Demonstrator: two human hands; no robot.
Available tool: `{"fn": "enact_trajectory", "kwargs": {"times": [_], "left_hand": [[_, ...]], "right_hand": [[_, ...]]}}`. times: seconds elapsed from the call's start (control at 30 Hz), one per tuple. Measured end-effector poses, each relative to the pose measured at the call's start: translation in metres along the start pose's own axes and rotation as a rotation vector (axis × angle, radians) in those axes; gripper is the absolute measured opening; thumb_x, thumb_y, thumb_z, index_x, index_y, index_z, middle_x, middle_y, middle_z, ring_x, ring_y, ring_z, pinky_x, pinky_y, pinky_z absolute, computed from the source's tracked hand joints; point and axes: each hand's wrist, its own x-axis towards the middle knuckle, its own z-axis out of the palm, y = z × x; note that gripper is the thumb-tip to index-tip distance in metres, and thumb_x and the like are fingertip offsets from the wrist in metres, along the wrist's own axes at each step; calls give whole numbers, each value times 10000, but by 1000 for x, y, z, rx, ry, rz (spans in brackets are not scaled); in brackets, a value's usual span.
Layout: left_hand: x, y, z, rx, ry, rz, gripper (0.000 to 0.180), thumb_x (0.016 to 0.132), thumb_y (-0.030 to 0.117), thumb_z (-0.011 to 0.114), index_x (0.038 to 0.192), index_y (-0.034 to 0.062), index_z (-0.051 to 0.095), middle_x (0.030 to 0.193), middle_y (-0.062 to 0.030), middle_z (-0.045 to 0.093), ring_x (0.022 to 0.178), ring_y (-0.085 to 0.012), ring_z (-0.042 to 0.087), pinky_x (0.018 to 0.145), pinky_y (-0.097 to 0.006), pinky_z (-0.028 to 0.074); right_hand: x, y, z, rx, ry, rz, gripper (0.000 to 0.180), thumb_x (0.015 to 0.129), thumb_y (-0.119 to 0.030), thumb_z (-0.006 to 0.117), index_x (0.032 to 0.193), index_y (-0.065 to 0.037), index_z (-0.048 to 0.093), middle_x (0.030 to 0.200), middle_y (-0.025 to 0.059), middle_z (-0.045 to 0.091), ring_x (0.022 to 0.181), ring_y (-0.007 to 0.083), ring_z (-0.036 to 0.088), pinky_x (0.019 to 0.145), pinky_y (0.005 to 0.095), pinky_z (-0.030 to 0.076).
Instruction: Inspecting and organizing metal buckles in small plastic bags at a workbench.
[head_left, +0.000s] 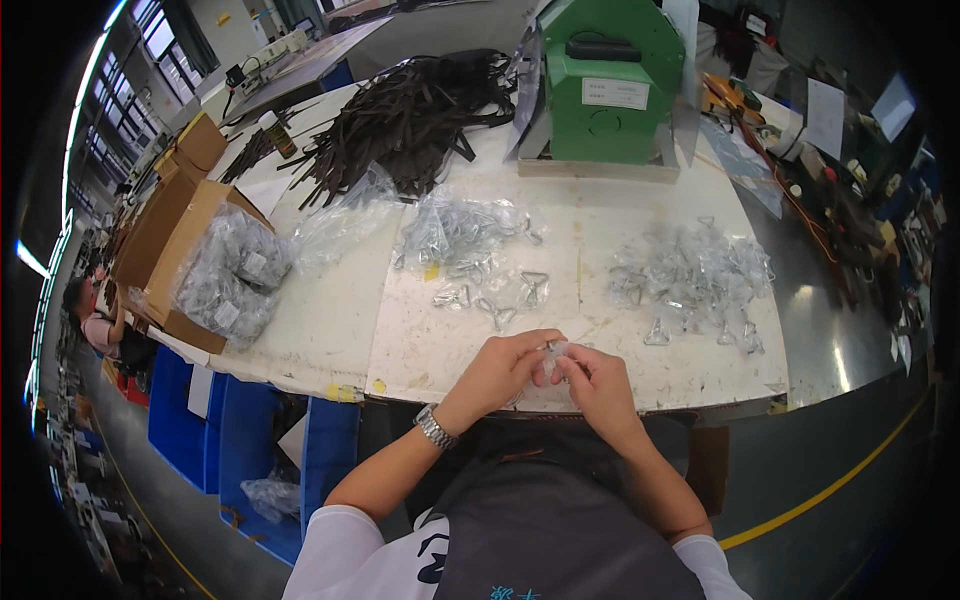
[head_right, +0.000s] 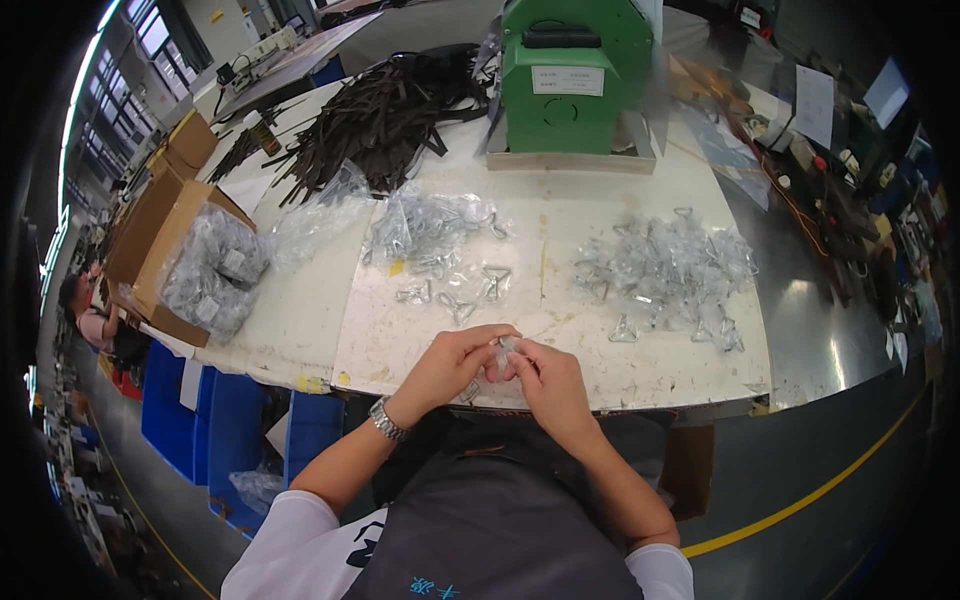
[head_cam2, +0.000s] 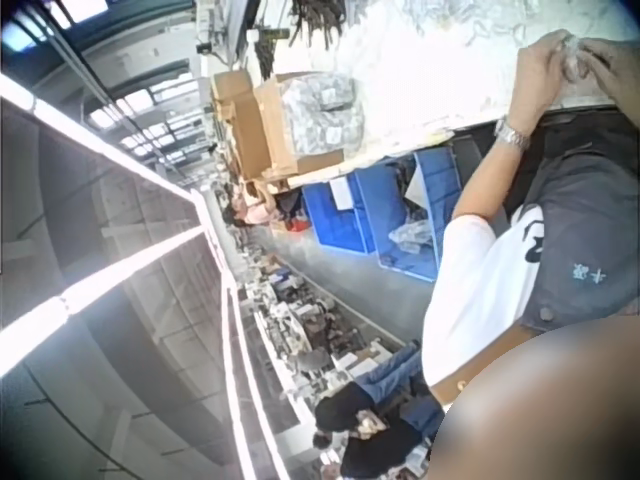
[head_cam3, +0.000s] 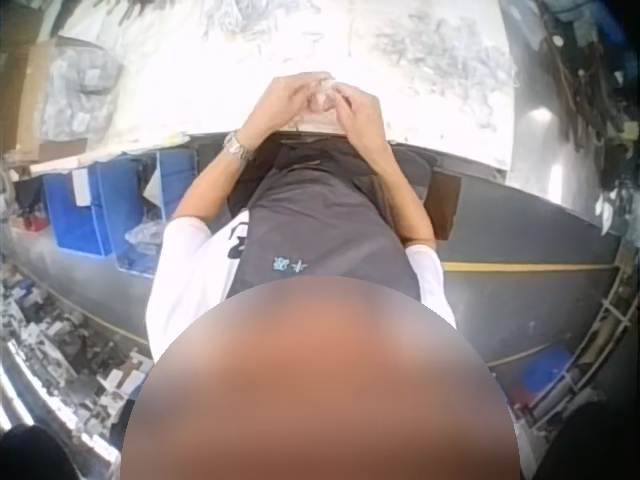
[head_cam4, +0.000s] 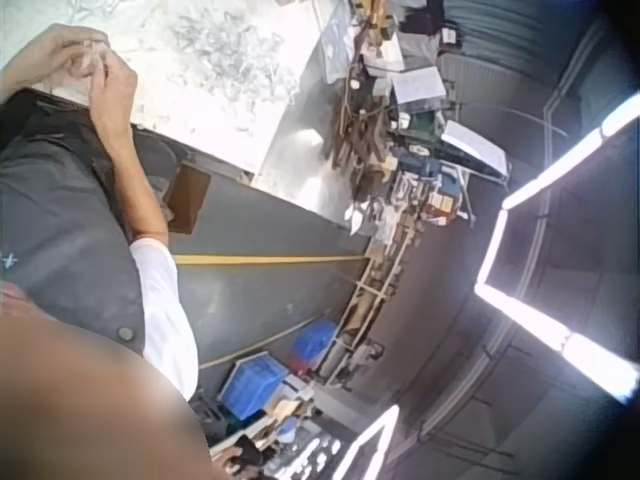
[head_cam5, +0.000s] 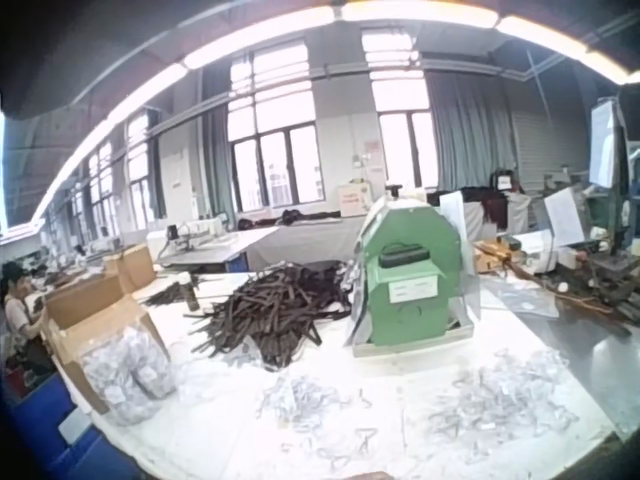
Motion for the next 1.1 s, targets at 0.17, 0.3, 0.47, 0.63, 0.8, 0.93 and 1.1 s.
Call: {"fn": "enact_trajectory", "kwargs": {"times": [0.17, 0.3, 0.47, 0.63, 0.8, 0.93, 1.1], "left_hand": [[17, -22, -38, 568, 85, -76, 300, 959, 211, 734, 1205, 56, 662, 880, -119, 711, 742, -312, 706, 683, -410, 550], [22, -30, -31, 850, 65, -8, 239, 929, 196, 734, 1068, 50, 607, 974, -125, 651, 796, -333, 707, 666, -426, 565], [29, -19, -32, 1098, -153, 50, 158, 884, 82, 678, 982, 20, 571, 936, -158, 635, 765, -329, 716, 610, -413, 574], [27, -11, -41, 1183, -322, 249, 109, 873, 56, 633, 965, 4, 606, 926, -174, 632, 739, -311, 709, 614, -406, 582], [38, -25, -47, 1214, -338, 335, 71, 878, 62, 636, 919, 6, 623, 935, -169, 642, 758, -313, 708, 665, -407, 579], [42, -19, -58, 920, -125, 156, 104, 874, 86, 659, 924, 1, 626, 904, -139, 682, 768, -306, 707, 681, -434, 558], [39, 5, -83, 7, -4, -178, 139, 942, 116, 686, 884, 47, 579, 750, 64, 522, 658, -27, 490, 575, -222, 405]], "right_hand": [[33, 21, -70, -701, 457, -235, 440, 982, -37, 668, 1414, 3, 597, 1456, 256, 592, 1065, 441, 689, 957, 458, 549], [35, 21, -47, -560, 419, -309, 493, 969, -24, 668, 1451, -71, 578, 1497, 237, 565, 939, 386, 727, 850, 400, 597], [17, 42, 9, -395, 100, -378, 293, 923, -64, 715, 1214, -38, 696, 1346, 133, 663, 1054, 361, 706, 889, 429, 582], [13, 36, 12, -438, 93, -405, 315, 901, -56, 723, 1216, -42, 701, 1323, 118, 664, 1085, 345, 692, 906, 424, 575], [16, 37, 14, -423, 109, -424, 367, 902, -57, 720, 1267, -48, 687, 1348, 124, 652, 1085, 347, 691, 903, 432, 578], [25, 35, 15, -430, 141, -365, 415, 925, -73, 711, 1335, -49, 656, 1375, 146, 647, 1057, 358, 696, 878, 426, 583], [37, 34, 11, -64, 57, -151, 413, 982, -187, 725, 1363, -52, 640, 1369, 137, 652, 992, 282, 709, 847, 378, 592]]}}
